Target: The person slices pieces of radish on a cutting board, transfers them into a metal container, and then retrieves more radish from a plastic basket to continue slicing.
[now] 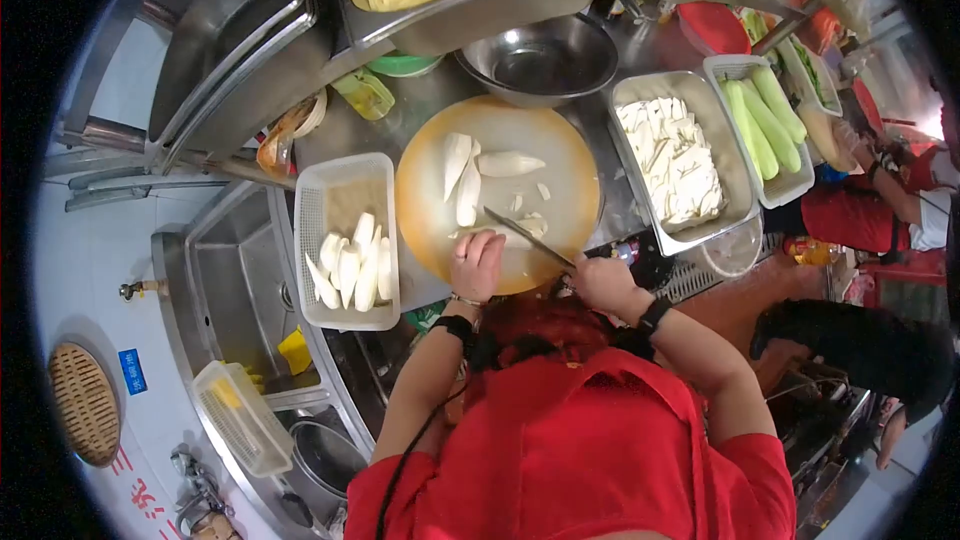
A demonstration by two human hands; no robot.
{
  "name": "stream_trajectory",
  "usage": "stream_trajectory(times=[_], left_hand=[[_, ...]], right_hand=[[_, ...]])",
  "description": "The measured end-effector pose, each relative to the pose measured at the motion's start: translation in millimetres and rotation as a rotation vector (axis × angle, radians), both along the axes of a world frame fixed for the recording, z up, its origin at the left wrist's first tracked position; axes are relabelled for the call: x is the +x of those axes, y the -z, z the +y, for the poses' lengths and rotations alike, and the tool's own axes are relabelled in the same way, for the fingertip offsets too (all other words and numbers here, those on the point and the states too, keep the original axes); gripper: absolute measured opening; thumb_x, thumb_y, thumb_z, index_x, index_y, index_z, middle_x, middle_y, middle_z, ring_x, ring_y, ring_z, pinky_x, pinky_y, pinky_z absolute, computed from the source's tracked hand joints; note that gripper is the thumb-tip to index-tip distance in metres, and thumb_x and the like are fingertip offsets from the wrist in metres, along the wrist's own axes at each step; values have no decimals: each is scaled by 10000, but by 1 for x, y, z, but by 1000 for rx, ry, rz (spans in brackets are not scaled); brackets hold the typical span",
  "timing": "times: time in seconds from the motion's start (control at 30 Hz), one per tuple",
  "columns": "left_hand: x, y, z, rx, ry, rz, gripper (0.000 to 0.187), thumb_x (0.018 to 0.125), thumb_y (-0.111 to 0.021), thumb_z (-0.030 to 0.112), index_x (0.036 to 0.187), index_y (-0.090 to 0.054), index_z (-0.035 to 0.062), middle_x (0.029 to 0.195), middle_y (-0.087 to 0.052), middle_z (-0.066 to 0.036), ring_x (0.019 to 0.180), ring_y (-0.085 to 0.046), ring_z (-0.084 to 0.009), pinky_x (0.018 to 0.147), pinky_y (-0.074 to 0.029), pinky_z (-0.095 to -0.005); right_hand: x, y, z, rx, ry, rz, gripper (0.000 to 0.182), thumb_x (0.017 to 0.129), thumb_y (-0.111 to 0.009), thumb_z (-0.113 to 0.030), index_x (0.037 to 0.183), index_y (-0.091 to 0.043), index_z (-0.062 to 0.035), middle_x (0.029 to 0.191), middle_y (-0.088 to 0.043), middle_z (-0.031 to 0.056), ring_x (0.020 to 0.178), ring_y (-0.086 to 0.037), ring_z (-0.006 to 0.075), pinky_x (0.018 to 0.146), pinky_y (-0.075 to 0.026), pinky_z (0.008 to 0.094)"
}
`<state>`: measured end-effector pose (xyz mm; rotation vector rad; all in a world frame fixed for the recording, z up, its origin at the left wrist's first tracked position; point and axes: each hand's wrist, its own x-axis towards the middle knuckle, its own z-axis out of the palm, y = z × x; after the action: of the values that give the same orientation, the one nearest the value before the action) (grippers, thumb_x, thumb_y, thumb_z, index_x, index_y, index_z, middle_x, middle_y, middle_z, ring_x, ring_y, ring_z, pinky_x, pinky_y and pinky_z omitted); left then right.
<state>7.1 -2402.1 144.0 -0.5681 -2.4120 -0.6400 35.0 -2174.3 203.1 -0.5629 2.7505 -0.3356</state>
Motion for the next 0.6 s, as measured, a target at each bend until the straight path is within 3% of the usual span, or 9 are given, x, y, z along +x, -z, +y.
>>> stream_trajectory(times=[0.17,0.43,0.53,0.6], left_hand=[[-3,-4,1,2,-12,-8,219,683,-651,57,890,-623,122,964,-533,-4,900,-495,-216,760,-433,-315],[-2,-2,-1,12,6,-11,228,686,-647,66,907,-611,109,958,-536,-27,879,-504,-242,775,-429,-345],[-1,2,-1,30,-14,-116,207,701,-646,88,904,-606,98,958,-536,-36,900,-501,-250,797,-421,-354],[2,5,-2,59,-22,-145,201,707,-646,96,904,-603,94,960,-536,-38,906,-501,-254,802,-420,-358]], right_hand=[[-7,-35,9,38,29,-91,236,829,-490,-265,854,-509,-31,617,-608,140,566,-618,299,466,-476,411],[-4,3,8,26,-20,-44,285,847,-478,-292,929,-490,-19,597,-597,147,545,-607,314,459,-469,419],[-4,-26,9,54,-54,-59,282,853,-466,-295,904,-500,-20,597,-594,158,529,-599,326,466,-471,429],[0,-36,1,-13,72,-68,271,850,-467,-285,905,-501,-22,606,-599,164,536,-603,322,472,-475,425]])
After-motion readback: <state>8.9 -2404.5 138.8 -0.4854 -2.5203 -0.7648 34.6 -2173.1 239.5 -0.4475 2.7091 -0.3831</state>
